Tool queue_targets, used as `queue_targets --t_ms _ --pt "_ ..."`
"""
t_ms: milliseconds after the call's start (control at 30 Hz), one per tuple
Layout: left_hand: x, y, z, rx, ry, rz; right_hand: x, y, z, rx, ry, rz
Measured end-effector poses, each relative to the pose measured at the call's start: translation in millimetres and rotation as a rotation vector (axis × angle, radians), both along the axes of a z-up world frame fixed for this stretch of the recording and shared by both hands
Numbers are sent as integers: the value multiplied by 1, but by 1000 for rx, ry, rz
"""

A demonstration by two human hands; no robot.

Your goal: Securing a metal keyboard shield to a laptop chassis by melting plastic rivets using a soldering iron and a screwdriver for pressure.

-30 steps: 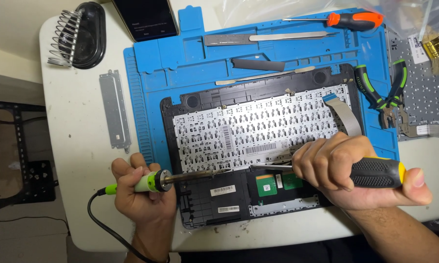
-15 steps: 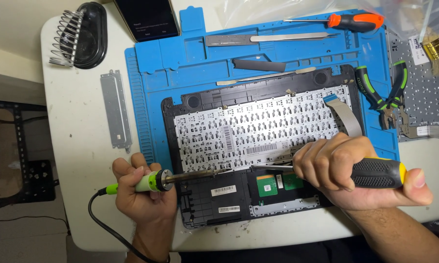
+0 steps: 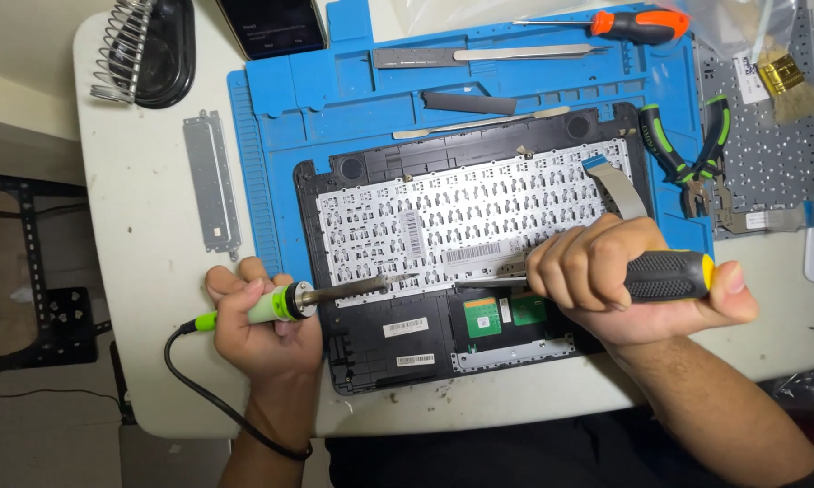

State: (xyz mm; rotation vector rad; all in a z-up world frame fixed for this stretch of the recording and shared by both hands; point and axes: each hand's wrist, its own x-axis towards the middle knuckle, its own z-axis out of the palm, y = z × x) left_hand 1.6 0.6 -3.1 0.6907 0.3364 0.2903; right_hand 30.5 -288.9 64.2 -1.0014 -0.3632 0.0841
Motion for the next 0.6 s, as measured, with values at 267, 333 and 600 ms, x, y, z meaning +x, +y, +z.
queue_targets --t_ms 267,333,600 --pt "2 5 -3 -70 5 1 -8 -3 0 114 -76 -25" --pt "1 7 -5 -105 -5 3 -14 -5 19 132 -125 -16" --pt "0 12 -6 -170 32 4 -29 -30 94 -650 -690 -275"
